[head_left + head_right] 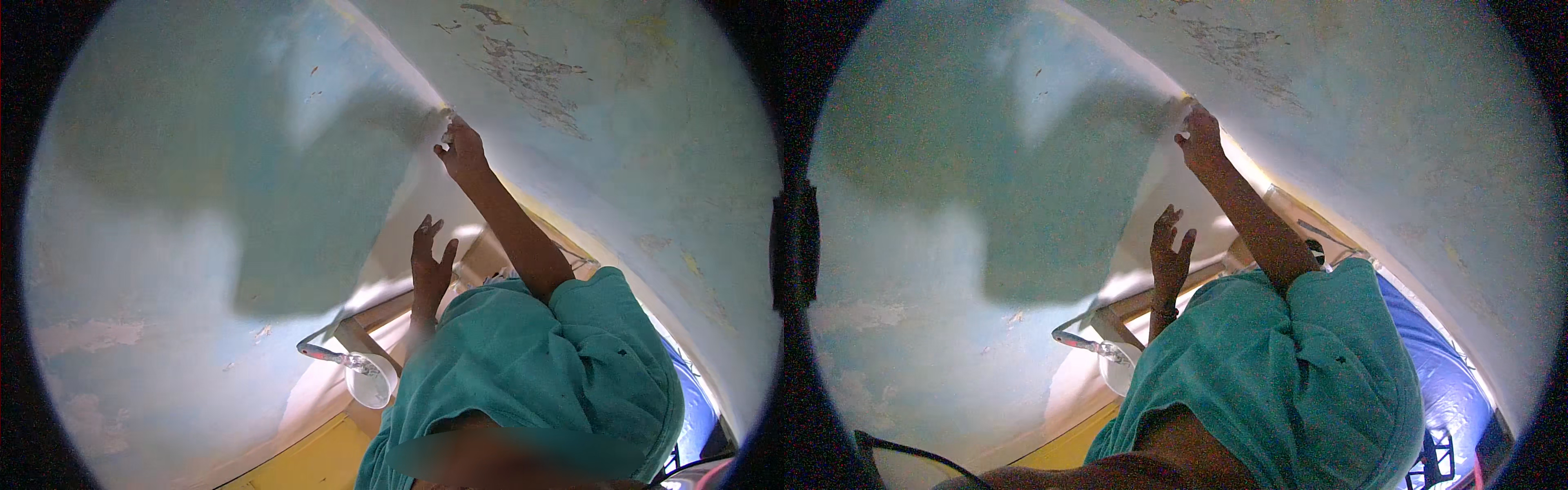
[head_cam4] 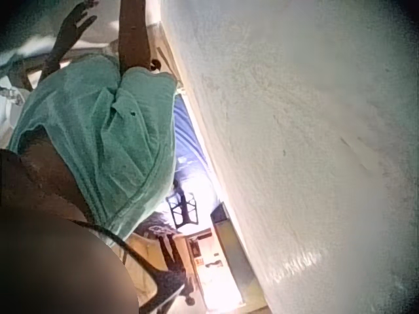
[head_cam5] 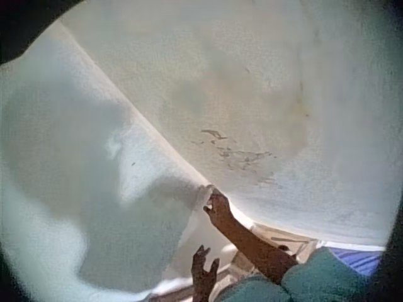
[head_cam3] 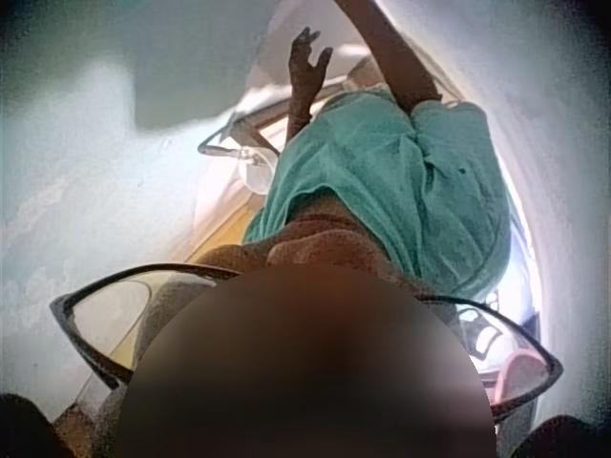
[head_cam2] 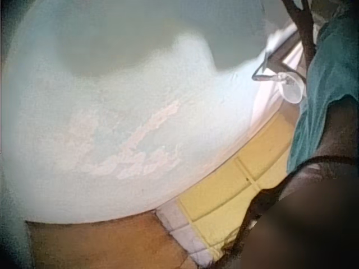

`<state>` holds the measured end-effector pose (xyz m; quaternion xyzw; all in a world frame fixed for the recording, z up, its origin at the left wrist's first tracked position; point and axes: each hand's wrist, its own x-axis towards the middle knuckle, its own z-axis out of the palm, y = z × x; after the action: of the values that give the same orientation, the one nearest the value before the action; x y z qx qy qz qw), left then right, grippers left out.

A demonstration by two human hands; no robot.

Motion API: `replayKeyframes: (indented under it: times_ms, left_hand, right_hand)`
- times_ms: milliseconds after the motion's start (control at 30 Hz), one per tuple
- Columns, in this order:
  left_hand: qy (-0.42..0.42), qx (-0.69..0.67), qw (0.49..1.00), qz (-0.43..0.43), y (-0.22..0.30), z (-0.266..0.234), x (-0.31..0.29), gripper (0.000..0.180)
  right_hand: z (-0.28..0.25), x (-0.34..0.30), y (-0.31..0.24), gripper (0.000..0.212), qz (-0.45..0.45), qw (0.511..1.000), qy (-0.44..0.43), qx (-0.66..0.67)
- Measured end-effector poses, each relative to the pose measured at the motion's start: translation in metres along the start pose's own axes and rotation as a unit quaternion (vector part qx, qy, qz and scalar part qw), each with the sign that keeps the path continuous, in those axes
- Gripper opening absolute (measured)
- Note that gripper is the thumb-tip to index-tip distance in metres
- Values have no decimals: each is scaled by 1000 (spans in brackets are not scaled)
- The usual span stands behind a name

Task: The person applies putty to the corner where a wall and ceiling meet, using a putty knife to scoop the putty from a bowl and spread it onto the surface.

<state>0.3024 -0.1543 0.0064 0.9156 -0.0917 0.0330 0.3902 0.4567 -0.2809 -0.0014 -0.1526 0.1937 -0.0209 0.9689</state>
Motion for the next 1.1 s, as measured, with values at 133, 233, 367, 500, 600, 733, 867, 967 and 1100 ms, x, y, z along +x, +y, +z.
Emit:
replayKeyframes:
  times_ms: [133, 233, 367, 500, 600, 733, 867, 967, 1100]
  left_hand:
    - [6, 15, 1000, 11, -2, 0, 1, 39]
    - [9, 15, 1000, 9, -4, -1, 1, 39]
    - [4, 32, 999, 1, -6, -2, 1, 39]
    - [6, -1, 1000, -12, -8, -2, -1, 38]
    - [9, 7, 1000, -4, -9, -4, -2, 38]
    - [14, 13, 1000, -12, -10, -8, -3, 37]
    - [17, 40, 999, 3, -12, -9, -6, 36]
    - [18, 19, 1000, -7, -13, -9, -8, 37]
    - [6, 42, 999, 5, -14, -9, -12, 37]
  right_hand:
    - [4, 0, -2, 21, -33, 996, -78, -31]
    - [11, 0, -1, 24, 17, 998, -48, 37]
    - [13, 9, 2, 23, 48, 996, -27, 70]
    - [7, 25, 10, 15, -38, 995, -86, -14]
    - [8, 30, 12, 10, -175, 949, -182, -189]
    - [20, 29, 2, 9, 0, 998, -40, -48]
    - [28, 27, -6, 10, 58, 997, -45, 9]
    - [30, 22, -5, 11, -77, 984, -134, -88]
    - [35, 7, -12, 17, 37, 998, -38, -29]
